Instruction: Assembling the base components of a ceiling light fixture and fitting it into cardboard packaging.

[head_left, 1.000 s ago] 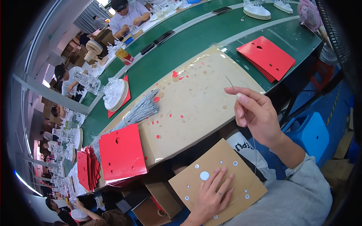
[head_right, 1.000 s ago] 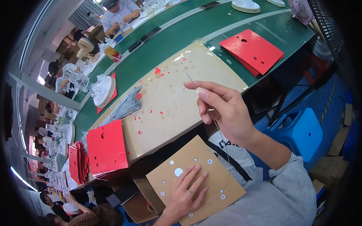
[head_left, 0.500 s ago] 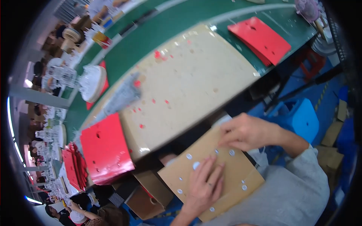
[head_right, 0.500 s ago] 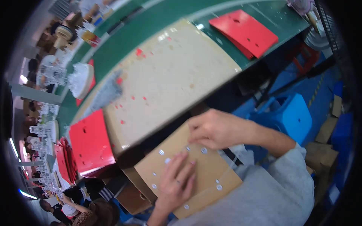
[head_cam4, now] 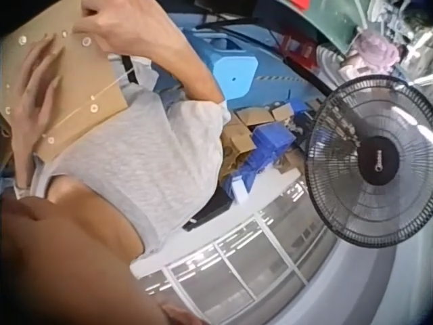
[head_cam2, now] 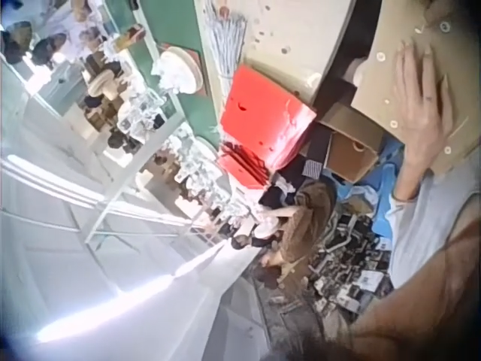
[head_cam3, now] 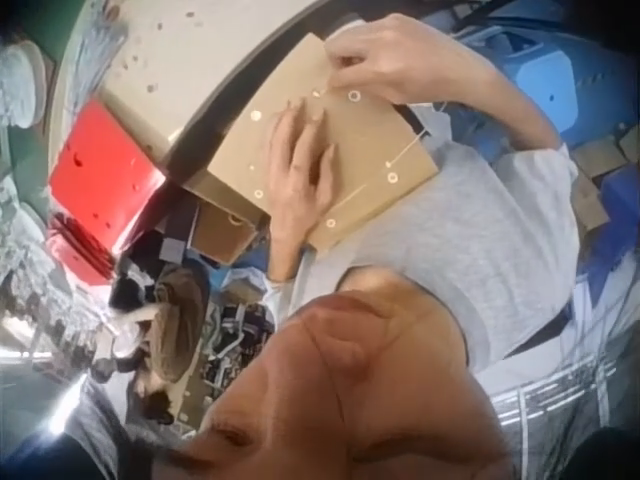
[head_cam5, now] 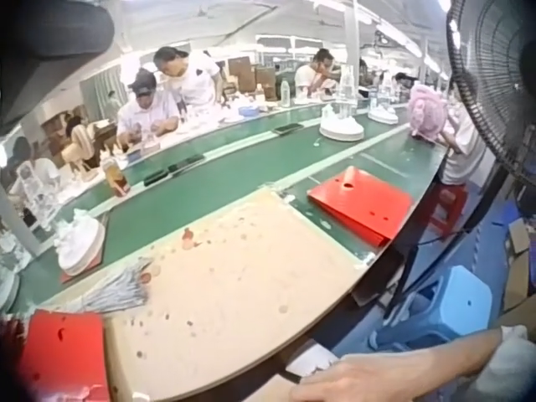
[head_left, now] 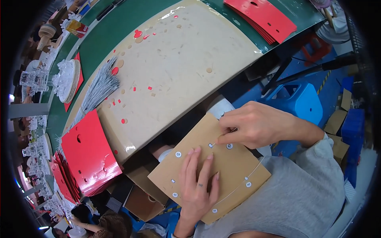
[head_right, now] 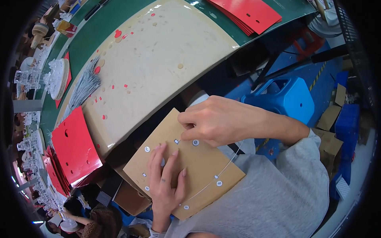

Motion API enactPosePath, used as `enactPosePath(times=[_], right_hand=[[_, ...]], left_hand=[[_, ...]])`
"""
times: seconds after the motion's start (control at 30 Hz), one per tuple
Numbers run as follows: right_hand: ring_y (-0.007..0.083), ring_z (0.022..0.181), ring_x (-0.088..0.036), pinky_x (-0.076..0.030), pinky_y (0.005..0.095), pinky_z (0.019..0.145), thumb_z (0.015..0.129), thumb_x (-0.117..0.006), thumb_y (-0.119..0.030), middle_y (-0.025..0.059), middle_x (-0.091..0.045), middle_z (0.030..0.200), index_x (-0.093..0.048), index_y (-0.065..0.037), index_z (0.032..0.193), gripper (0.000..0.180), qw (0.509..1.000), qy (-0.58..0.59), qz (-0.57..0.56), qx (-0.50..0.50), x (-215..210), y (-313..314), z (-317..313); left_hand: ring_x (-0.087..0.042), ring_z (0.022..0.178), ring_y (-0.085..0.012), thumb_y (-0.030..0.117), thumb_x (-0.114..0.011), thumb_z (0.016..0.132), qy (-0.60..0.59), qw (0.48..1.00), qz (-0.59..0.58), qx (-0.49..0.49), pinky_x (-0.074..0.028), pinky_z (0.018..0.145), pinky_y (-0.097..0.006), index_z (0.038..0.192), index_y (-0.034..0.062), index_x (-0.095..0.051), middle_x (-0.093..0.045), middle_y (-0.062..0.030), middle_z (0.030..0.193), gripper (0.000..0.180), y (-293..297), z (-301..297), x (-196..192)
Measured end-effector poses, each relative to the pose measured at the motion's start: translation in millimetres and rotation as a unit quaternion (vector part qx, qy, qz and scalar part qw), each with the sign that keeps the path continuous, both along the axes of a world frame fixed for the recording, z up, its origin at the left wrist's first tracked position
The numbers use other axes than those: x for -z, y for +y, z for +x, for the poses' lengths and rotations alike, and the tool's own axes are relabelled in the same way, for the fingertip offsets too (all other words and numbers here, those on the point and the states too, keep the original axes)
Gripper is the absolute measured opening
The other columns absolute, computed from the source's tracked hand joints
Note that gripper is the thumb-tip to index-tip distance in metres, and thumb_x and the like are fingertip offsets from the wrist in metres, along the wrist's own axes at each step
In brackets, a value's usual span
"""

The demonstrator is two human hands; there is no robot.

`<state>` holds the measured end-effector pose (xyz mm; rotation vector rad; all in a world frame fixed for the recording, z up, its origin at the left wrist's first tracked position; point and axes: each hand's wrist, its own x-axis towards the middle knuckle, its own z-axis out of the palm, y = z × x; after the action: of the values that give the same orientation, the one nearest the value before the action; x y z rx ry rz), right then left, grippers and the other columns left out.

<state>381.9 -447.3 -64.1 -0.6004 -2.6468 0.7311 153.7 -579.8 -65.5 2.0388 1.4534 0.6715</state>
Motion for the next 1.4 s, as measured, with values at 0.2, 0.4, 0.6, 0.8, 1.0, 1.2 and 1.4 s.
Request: enactPosePath(times=[0.2, 0.4, 0.6, 0.8, 1.0, 1.2, 1.4], right_hand=[[0.0163, 0.074, -0.062, -0.052, 0.0294, 0.054, 0.074, -0.075, -0.007, 0.0039, -0.052, 0.083, -0.077, -0.007, 0.105, 0.032, 1.0, -0.016, 0.003, -0.027, -1.6, 1.1, -3.3], [0.0161, 0.083, -0.062, -0.054, 0.0274, 0.058, 0.078, -0.072, -0.011, 0.0062, -0.056, 0.088, -0.074, 0.0, 0.106, 0.03, 0.992, -0.072, 0.092, -0.055, -5.7, -8.2, -6.3], [0.0161, 0.084, -0.063, -0.054, 0.0267, 0.058, 0.079, -0.07, -0.011, 0.0063, -0.057, 0.088, -0.072, 0.006, 0.1, 0.027, 0.977, -0.086, 0.175, -0.092, -4.1, -8.8, -11.3], [0.0149, 0.08, -0.06, -0.047, 0.0237, 0.054, 0.076, -0.07, -0.011, 0.0063, -0.054, 0.087, -0.071, 0.005, 0.091, 0.022, 0.974, -0.069, 0.199, -0.085, -5.8, -8.1, -11.3], [0.0148, 0.072, -0.053, -0.045, 0.0247, 0.052, 0.075, -0.07, -0.01, 0.0059, -0.051, 0.087, -0.064, 0.002, 0.076, 0.013, 0.969, -0.095, 0.196, -0.12, -9.4, -4.7, -11.9], [0.0155, 0.079, -0.06, -0.052, 0.0249, 0.058, 0.078, -0.069, -0.01, 0.0062, -0.055, 0.088, -0.067, 0.001, 0.082, 0.013, 0.974, -0.083, 0.183, -0.102, 1.9, -3.9, -8.6], [0.0178, 0.079, -0.063, -0.054, 0.0286, 0.056, 0.072, -0.07, -0.007, 0.0074, -0.057, 0.082, -0.067, 0.002, 0.071, 0.009, 0.984, -0.013, 0.158, -0.081, 5.7, -1.1, -6.9]], left_hand=[[-0.047, 0.136, -0.0434, 0.006, -0.073, 0.083, 0.023, 0.999, -0.025, -0.004, -0.037, 0.111, -0.051, 0.135, -0.0013, -0.06, -0.048, -0.026, 0.147, 0.054, -5.7, -5.5, 1.7], [-0.043, 0.14, -0.0393, 0.013, -0.07, 0.086, 0.057, 0.998, -0.034, 0.016, -0.026, 0.114, -0.049, 0.138, 0.001, -0.059, -0.046, -0.0236, 0.15, 0.054, -3.0, -6.7, -1.1], [-0.042, 0.141, -0.0412, 0.014, -0.071, 0.086, 0.081, 0.996, -0.028, -0.013, -0.028, 0.113, -0.052, 0.14, 0.0018, -0.057, -0.044, -0.0254, 0.151, 0.057, -6.6, -3.6, 0.5], [-0.044, 0.14, -0.0418, 0.018, -0.069, 0.088, 0.116, 0.993, -0.013, 0.003, -0.031, 0.112, -0.052, 0.142, 0.0027, -0.056, -0.044, -0.0263, 0.152, 0.058, -7.5, -1.6, 2.0], [-0.048, 0.138, -0.0408, 0.016, -0.064, 0.088, 0.173, 0.985, 0.01, 0.019, -0.035, 0.11, -0.051, 0.143, 0.0027, -0.056, -0.047, -0.0258, 0.151, 0.057, -3.8, 2.4, 1.2], [-0.043, 0.141, -0.0443, 0.008, -0.062, 0.086, 0.152, 0.988, -0.012, 0.023, -0.034, 0.113, -0.052, 0.142, 0.0007, -0.056, -0.044, -0.0262, 0.152, 0.057, -1.3, 2.4, -2.7], [-0.043, 0.141, -0.0439, 0.009, -0.061, 0.086, 0.161, 0.986, -0.014, 0.027, -0.034, 0.114, -0.051, 0.143, 0.001, -0.056, -0.043, -0.0263, 0.153, 0.057, -2.8, 3.1, -3.1]])
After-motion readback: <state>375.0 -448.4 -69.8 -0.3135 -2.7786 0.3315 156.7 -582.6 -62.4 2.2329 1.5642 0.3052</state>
